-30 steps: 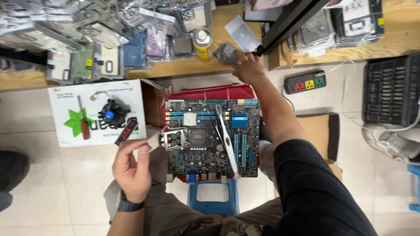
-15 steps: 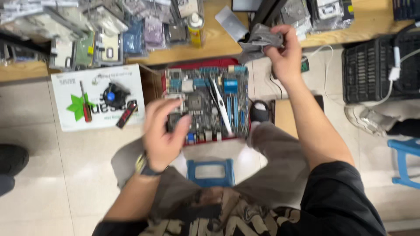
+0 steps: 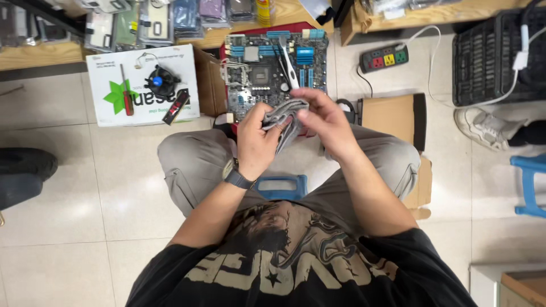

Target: The person cleans a CPU chip using a toothbrush and a spray can, then wipes it with a cloth. The person scrubs the chip surface and edges, sprays the brush, and wipes the chip until it appears clean.

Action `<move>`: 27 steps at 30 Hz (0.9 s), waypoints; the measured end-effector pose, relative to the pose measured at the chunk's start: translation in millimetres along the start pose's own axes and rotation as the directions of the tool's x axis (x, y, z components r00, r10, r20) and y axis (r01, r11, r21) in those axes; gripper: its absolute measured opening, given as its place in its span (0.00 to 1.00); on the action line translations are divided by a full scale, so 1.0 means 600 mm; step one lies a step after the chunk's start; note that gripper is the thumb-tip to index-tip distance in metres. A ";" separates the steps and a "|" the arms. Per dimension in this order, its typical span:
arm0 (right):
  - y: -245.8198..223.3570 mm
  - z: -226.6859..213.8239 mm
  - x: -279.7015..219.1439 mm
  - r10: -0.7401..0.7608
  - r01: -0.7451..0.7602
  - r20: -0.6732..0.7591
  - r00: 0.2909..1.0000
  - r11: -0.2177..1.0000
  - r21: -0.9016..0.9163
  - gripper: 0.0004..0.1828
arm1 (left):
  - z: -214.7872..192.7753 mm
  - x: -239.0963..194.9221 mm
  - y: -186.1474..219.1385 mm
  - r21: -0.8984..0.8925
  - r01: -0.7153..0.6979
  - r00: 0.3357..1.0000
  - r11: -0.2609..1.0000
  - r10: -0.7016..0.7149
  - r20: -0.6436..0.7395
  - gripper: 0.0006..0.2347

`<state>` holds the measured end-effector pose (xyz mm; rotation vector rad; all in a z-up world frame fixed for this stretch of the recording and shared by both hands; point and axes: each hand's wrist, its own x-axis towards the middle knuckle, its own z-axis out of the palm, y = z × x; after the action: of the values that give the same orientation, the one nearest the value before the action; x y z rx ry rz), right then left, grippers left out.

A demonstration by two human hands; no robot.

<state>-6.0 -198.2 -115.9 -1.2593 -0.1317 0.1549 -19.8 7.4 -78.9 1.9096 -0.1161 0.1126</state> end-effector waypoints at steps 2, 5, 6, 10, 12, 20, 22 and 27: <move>0.058 -0.015 0.009 0.210 -0.212 -0.043 0.977 0.976 -0.048 0.17 | -0.003 -0.003 -0.024 0.074 -0.009 1.000 0.997 0.011 -0.023 0.17; 0.031 -0.013 0.025 0.322 -0.301 -0.094 0.942 0.936 0.183 0.13 | -0.012 -0.011 -0.014 0.011 0.013 1.000 1.000 -0.013 -0.008 0.25; 0.016 -0.001 0.019 0.338 -0.319 -0.083 0.937 0.930 0.185 0.13 | -0.015 -0.019 -0.023 0.016 0.031 0.999 0.999 -0.031 -0.016 0.25; -0.024 0.004 0.016 0.152 -0.135 -0.075 0.986 0.972 0.191 0.12 | -0.027 -0.003 -0.027 -0.436 0.100 0.973 0.894 0.003 0.229 0.27; -0.045 0.004 0.014 0.048 -0.044 -0.031 0.998 0.991 0.124 0.12 | -0.036 0.008 -0.015 -0.304 0.034 0.970 0.952 0.042 0.238 0.18; -0.082 0.044 -0.005 -0.056 0.035 -0.061 0.997 0.954 -0.297 0.14 | -0.045 -0.003 -0.021 -0.307 -0.049 0.988 0.951 0.090 0.122 0.09; -0.100 0.079 -0.006 -0.258 0.209 -0.021 0.966 0.825 -0.525 0.29 | -0.052 0.001 0.016 -0.318 -0.002 0.997 0.948 0.027 0.072 0.12; -0.017 0.114 -0.021 -0.419 0.497 0.291 0.860 0.559 -0.664 0.58 | -0.030 -0.034 0.044 -0.483 0.066 0.998 0.873 -0.052 0.042 0.19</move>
<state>-30.3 -139.5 -85.5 -1.9706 -0.6669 -0.3390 -44.0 16.2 -51.1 1.4085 -0.0941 0.0113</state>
